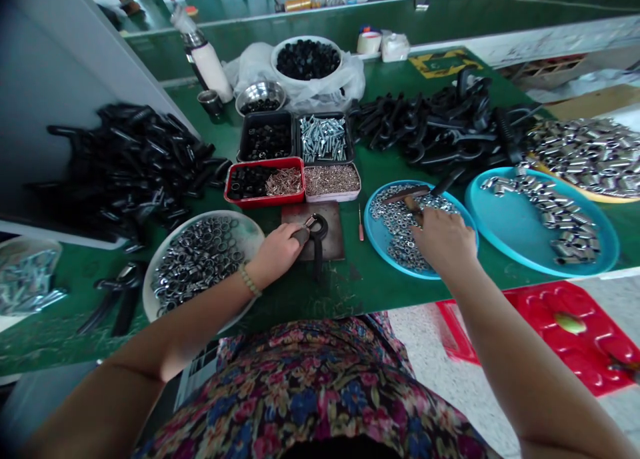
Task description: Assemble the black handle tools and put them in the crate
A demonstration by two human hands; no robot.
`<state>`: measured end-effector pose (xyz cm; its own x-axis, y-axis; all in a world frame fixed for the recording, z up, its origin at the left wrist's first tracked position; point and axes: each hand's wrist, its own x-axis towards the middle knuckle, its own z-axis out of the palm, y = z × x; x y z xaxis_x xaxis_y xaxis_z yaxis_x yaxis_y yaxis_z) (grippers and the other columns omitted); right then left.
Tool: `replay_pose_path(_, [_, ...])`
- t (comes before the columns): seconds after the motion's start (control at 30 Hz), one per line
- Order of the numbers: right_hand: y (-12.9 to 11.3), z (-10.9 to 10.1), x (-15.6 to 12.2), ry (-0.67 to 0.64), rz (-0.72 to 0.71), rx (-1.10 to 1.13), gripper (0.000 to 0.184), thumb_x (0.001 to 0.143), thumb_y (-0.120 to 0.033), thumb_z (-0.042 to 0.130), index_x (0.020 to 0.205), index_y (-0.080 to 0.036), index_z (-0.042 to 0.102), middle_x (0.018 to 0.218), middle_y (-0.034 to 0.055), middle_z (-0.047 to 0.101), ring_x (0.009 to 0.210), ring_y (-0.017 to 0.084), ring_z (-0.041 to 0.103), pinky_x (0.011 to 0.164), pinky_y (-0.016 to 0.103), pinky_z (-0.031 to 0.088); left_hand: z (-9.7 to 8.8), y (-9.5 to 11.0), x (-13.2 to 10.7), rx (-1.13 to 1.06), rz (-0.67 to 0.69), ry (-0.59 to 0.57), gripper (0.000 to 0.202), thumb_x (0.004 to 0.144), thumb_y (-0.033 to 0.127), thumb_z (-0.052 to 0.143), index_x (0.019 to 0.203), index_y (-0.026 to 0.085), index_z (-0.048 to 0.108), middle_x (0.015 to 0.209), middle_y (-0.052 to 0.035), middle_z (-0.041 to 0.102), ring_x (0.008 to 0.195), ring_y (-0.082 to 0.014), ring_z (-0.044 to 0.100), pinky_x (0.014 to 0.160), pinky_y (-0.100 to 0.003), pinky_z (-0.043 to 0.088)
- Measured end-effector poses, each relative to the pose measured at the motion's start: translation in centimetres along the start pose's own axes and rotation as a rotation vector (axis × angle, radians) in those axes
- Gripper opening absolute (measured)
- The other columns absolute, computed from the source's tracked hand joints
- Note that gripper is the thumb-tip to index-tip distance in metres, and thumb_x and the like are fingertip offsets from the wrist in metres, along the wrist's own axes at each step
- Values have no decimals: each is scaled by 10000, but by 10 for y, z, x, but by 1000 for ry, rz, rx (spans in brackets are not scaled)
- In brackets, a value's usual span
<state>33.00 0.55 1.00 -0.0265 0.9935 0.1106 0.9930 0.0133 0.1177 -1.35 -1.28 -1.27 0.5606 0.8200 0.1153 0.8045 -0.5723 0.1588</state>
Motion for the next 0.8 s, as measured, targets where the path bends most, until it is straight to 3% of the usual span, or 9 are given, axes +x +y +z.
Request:
replay_pose_path(0.07, [9, 7, -8, -39, 30, -37, 364, 921, -342, 394, 1137, -129, 594, 960, 252, 660, 906, 400, 632, 645, 465, 472, -1, 1, -5, -7, 6, 4, 273, 944, 241, 425, 988, 140, 674, 1109, -115, 593, 1025, -243, 536, 920, -389, 475])
replay_pose_path(0.13, [3, 5, -15, -29, 50, -1, 406, 933, -304, 336, 1217, -109, 551, 1000, 267, 646, 837, 369, 652, 621, 437, 465, -1, 3, -9, -30, -16, 8, 291, 937, 256, 444, 1116, 129, 635, 1113, -119, 588, 1034, -247, 549, 918, -393, 489])
replay_pose_path(0.23, [-32, -15, -27, -4, 59, 203, 468, 953, -342, 318, 1341, -119, 453, 1028, 233, 662, 739, 317, 674, 586, 400, 480, 0, 5, -11, -106, -55, 18, 352, 926, 256, 466, 1242, 130, 556, 1146, -117, 569, 1015, -230, 584, 903, -366, 511])
replay_pose_path(0.33, [-76, -41, -35, -83, -116, 445, 459, 962, -347, 329, 1378, -173, 414, 962, 144, 709, 708, 276, 690, 584, 366, 513, 1, 6, -11, -174, -96, 20, 368, 922, 250, 470, 1267, 137, 535, 1135, -113, 565, 987, -223, 603, 894, -354, 519])
replay_pose_path(0.4, [-98, -51, -35, -104, -233, 545, 455, 962, -333, 342, 1389, -191, 405, 1006, 123, 714, 770, 269, 701, 615, 354, 531, 0, 6, -10, -201, -112, 7, 363, 923, 245, 464, 1260, 133, 537, 1125, -111, 564, 970, -222, 606, 885, -356, 525])
replay_pose_path(0.47, [-112, -53, -32, -47, -236, 609, 472, 965, -321, 340, 1414, -182, 373, 1097, 134, 694, 860, 275, 699, 660, 355, 541, -2, 6, -10, -220, -112, -11, 347, 927, 245, 455, 1243, 135, 546, 1121, -107, 563, 960, -220, 605, 880, -356, 528])
replay_pose_path(0.53, [-118, -51, -28, -50, -195, 604, 481, 962, -315, 338, 1415, -156, 377, 1106, 156, 687, 858, 288, 699, 662, 369, 541, -4, 7, -9, -230, -114, -24, 331, 928, 248, 453, 1225, 143, 554, 1123, -104, 562, 963, -218, 601, 881, -356, 527])
replay_pose_path(0.63, [-119, -48, -23, -204, -214, 548, 468, 957, -317, 334, 1381, -147, 435, 1002, 150, 715, 749, 288, 701, 611, 374, 535, -5, 7, -9, -241, -123, -34, 310, 928, 243, 450, 1195, 137, 568, 1127, -108, 562, 965, -216, 597, 885, -354, 526])
replay_pose_path(0.8, [-120, -54, -22, -136, -167, 581, 503, 964, -346, 310, 1427, -163, 382, 1037, 146, 707, 801, 285, 702, 651, 384, 541, -4, 5, -9, -261, -120, -37, 268, 929, 238, 443, 1117, 134, 603, 1131, -110, 564, 973, -220, 594, 890, -354, 522])
